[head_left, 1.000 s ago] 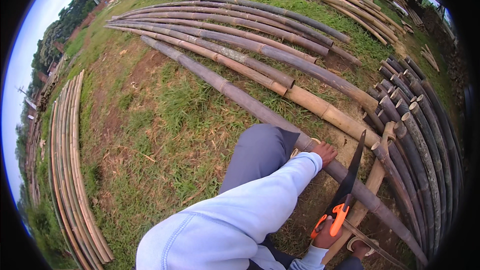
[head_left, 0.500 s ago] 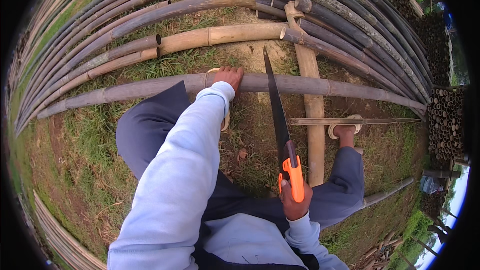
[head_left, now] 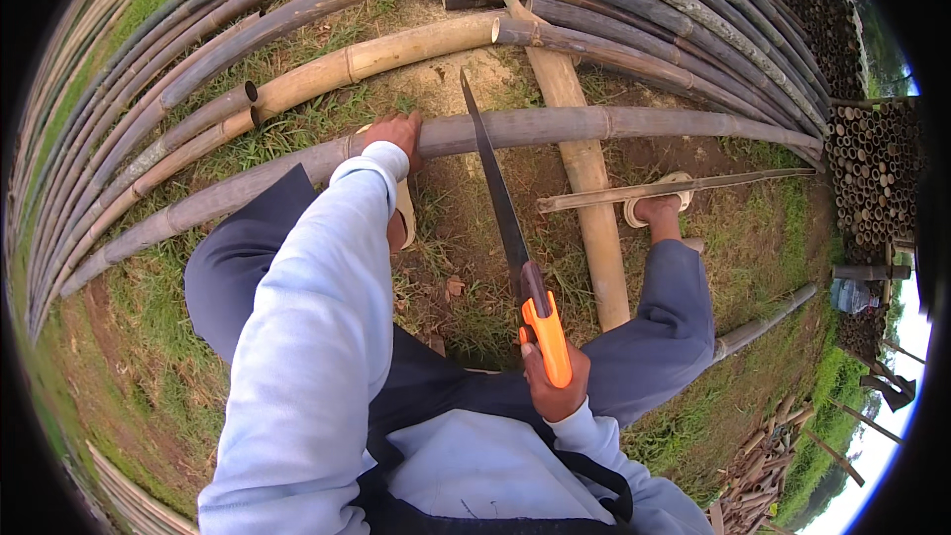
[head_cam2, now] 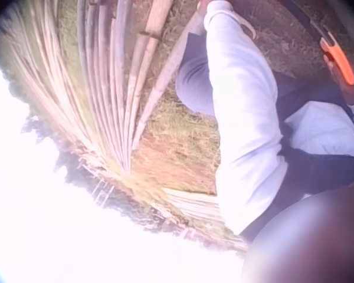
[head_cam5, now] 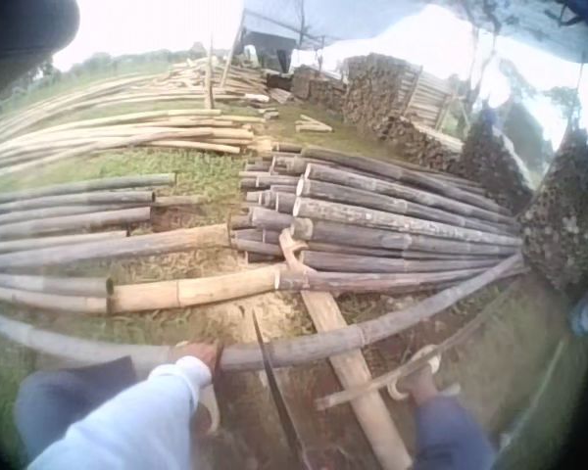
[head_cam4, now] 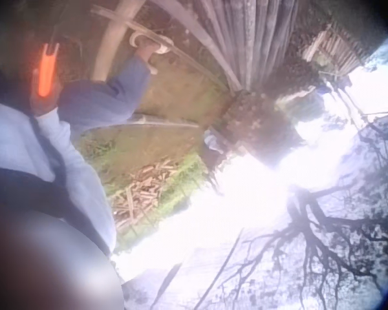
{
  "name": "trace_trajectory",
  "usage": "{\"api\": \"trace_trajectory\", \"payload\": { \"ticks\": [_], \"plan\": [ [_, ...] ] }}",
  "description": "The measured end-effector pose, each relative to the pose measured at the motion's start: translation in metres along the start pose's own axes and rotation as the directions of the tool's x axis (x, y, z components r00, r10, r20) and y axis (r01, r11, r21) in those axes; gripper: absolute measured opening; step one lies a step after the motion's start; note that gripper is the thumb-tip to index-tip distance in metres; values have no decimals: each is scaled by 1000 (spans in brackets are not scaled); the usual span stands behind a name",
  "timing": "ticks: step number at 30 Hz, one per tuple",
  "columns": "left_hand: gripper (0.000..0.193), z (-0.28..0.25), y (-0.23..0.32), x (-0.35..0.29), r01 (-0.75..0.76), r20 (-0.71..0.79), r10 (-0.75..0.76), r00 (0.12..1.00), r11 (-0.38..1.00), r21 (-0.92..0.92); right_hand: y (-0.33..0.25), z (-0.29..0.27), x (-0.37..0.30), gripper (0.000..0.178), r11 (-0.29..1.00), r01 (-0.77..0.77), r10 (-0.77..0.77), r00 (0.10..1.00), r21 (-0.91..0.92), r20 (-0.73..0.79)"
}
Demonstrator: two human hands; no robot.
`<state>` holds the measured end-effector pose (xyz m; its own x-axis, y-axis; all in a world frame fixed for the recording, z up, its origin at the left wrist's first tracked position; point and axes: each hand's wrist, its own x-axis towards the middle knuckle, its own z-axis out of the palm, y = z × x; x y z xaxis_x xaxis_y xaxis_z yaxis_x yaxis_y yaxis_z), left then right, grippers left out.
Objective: The person sits on the ground and uses a hand saw to cut long bamboo poles into shorter sections. They position each pole on a wooden support, saw through it, and then move the cut pieces aside to continue with the next pole.
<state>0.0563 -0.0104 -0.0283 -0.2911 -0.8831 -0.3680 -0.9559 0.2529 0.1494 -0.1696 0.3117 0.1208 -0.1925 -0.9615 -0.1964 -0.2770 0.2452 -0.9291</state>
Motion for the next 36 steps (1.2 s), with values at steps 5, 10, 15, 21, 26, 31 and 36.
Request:
{"api": "trace_trajectory", "payload": {
  "ticks": [5,10,15,21,26,31,36],
  "plan": [
    [63,10,6,-2,12,-84,-6,996,997,70,-16,10,45,17,996,-40,41,999,-82,8],
    [62,-17,6,0,21,38,-19,999,999,-36,25,48,126,22,999,9,-9,1000,-36,-10],
    [57,-21,7,1,60,147,-58,987,998,-14,-16,-2,-14,26,976,-199,201,979,-85,15],
    [59,-11,11,1,84,47,-85,995,996,3,14,21,70,14,996,-29,30,999,-81,18],
    [63,-25,6,2,15,161,-14,987,1000,-4,47,25,79,16,998,-41,39,999,-56,-25],
    [65,-17,6,0,60,127,-56,990,998,-28,-25,-9,-28,31,957,-259,257,966,-128,-31],
    [66,-20,9,2,51,118,-51,992,999,2,3,26,95,14,991,-111,114,993,-73,36]
  ]
}}
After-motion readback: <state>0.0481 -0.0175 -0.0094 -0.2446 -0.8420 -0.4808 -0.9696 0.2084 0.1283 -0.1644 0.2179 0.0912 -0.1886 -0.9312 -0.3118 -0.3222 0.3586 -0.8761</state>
